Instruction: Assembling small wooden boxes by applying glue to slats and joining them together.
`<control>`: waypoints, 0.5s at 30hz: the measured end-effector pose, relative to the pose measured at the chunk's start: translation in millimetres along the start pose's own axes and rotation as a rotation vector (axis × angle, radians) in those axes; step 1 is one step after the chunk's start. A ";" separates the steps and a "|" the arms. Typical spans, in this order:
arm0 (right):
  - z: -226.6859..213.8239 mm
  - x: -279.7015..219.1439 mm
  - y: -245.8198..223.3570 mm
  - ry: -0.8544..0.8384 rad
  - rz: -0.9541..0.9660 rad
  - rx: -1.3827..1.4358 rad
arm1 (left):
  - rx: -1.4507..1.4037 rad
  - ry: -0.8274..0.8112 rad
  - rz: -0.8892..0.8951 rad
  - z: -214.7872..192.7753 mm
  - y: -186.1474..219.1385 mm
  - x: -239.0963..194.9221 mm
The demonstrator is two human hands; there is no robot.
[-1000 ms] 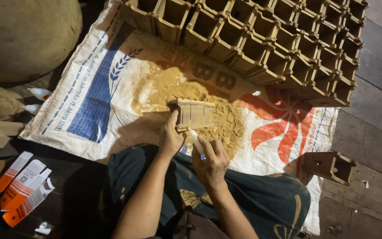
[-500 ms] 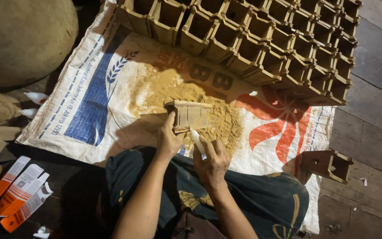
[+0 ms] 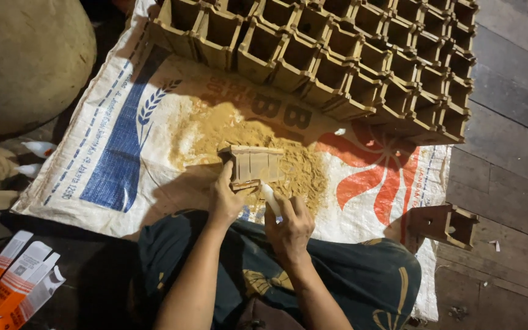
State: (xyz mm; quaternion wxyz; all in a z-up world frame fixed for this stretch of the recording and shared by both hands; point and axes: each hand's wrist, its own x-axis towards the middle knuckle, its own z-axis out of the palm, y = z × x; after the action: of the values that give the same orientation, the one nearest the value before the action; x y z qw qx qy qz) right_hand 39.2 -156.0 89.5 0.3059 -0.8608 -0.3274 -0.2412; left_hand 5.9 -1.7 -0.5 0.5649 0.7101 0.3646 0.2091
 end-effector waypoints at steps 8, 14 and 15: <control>1.6 -2.4 5.5 0.011 0.028 0.002 | 0.027 -0.002 -0.012 -6.1 24.8 -3.8; 5.1 -8.4 11.9 0.013 0.045 -0.026 | -0.004 -0.005 -0.019 -5.0 23.4 -5.1; 6.9 -10.8 15.2 0.014 0.044 -0.049 | -0.013 -0.007 -0.009 -7.7 30.4 -5.1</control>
State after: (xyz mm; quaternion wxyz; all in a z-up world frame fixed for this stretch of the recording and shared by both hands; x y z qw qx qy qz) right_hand 44.3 -164.9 72.4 0.2924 -0.8733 -0.3002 -0.2485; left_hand 5.7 -3.4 31.2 0.5717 0.7056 0.3644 0.2065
